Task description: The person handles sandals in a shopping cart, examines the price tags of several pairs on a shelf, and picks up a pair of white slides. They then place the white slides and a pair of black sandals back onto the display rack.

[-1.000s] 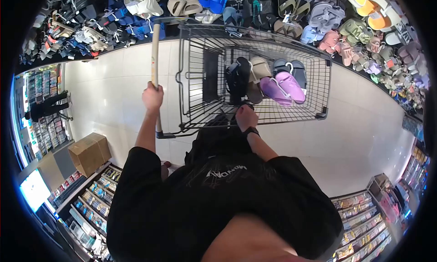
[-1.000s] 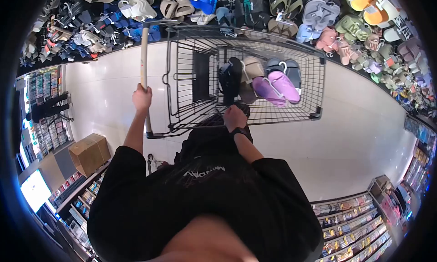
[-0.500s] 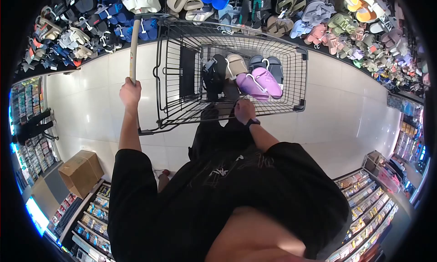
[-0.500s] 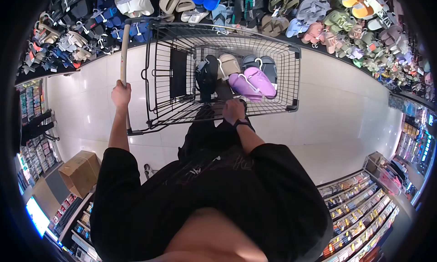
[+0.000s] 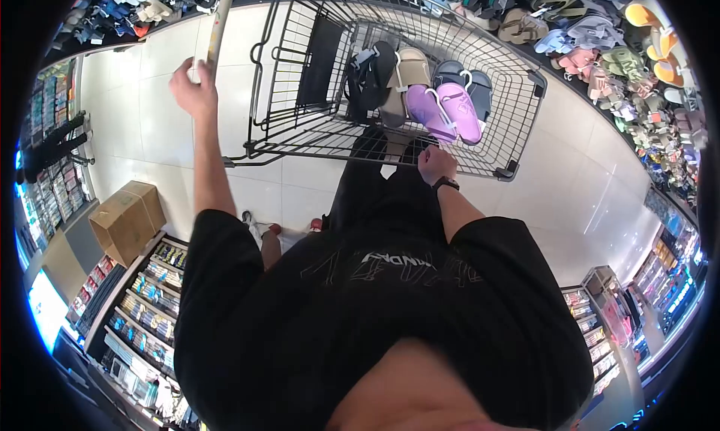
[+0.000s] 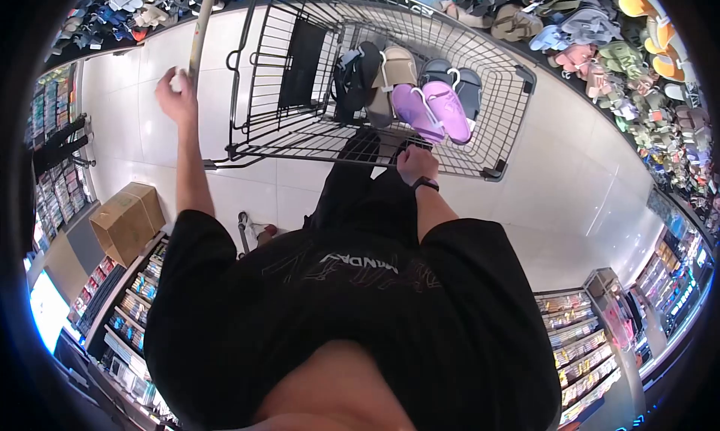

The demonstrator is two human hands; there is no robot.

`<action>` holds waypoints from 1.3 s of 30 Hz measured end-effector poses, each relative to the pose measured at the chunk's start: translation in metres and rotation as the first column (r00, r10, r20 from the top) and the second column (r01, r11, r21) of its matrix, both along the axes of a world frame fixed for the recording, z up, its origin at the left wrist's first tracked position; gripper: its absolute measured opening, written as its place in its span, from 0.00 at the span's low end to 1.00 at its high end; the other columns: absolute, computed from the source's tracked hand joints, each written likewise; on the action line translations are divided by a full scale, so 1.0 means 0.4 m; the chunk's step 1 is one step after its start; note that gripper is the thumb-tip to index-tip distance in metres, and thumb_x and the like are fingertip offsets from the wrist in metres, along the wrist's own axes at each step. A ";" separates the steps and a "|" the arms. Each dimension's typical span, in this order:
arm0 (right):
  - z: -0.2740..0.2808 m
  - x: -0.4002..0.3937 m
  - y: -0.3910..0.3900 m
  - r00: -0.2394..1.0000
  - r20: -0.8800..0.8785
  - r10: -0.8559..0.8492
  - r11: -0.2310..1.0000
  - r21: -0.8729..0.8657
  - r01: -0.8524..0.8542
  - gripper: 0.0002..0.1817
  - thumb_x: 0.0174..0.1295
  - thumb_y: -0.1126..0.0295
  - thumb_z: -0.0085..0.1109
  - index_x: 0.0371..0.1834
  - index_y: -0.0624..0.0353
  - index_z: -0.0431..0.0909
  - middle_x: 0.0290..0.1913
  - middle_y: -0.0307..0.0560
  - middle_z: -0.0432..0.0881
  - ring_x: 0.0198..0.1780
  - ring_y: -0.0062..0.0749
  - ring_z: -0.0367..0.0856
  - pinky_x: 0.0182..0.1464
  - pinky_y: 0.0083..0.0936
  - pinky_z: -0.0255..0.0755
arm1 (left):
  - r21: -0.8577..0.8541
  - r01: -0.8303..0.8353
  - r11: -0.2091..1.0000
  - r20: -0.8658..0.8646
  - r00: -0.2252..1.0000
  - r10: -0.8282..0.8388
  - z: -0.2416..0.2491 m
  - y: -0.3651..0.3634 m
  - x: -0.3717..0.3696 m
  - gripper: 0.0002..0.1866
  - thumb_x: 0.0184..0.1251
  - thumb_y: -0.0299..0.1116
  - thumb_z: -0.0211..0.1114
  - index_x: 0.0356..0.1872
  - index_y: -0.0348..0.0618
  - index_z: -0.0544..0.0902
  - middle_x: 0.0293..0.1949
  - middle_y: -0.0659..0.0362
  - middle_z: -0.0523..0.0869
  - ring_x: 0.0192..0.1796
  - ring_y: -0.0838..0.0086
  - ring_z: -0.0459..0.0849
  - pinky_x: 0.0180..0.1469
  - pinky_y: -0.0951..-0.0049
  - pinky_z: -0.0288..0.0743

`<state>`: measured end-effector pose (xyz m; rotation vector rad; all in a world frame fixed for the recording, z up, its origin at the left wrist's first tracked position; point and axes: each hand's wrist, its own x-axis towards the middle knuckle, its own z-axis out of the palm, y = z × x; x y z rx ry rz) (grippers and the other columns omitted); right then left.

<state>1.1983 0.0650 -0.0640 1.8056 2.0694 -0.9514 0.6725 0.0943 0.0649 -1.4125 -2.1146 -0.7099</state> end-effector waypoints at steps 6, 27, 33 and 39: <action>-0.015 0.025 0.066 0.998 -0.057 0.001 0.996 -0.086 -0.006 0.12 0.58 0.59 0.52 0.29 0.55 0.78 0.34 0.49 0.84 0.42 0.49 0.82 0.43 0.46 0.75 | -0.069 0.087 0.994 0.808 0.589 0.004 -0.072 0.152 0.541 0.08 0.66 0.30 0.65 0.43 0.39 0.84 0.31 0.57 0.87 0.35 0.74 0.85 0.38 0.76 0.77; -0.072 0.015 -0.001 0.990 -0.139 0.013 0.993 0.121 0.004 0.07 0.51 0.65 0.56 0.24 0.55 0.73 0.27 0.46 0.78 0.33 0.46 0.79 0.36 0.42 0.74 | -0.634 0.512 0.579 0.768 0.503 0.396 -1.236 0.375 0.458 0.22 0.72 0.48 0.52 0.60 0.51 0.80 0.55 0.53 0.84 0.57 0.58 0.82 0.57 0.60 0.74; -0.084 0.005 0.005 0.988 -0.148 -0.041 0.997 0.065 0.051 0.08 0.51 0.64 0.56 0.25 0.56 0.75 0.29 0.46 0.80 0.35 0.45 0.80 0.38 0.42 0.73 | -0.753 0.436 0.493 0.564 0.814 0.140 -0.887 0.387 0.609 0.24 0.66 0.50 0.55 0.55 0.47 0.84 0.42 0.42 0.86 0.49 0.46 0.82 0.52 0.56 0.76; -0.069 -0.014 0.023 0.976 -0.187 -0.115 0.989 0.067 0.130 0.07 0.52 0.64 0.57 0.25 0.55 0.75 0.29 0.46 0.80 0.35 0.44 0.80 0.38 0.40 0.72 | -0.502 0.292 0.814 0.599 0.796 0.084 -0.792 0.268 0.640 0.23 0.63 0.41 0.61 0.55 0.37 0.82 0.36 0.47 0.83 0.44 0.53 0.79 0.51 0.58 0.71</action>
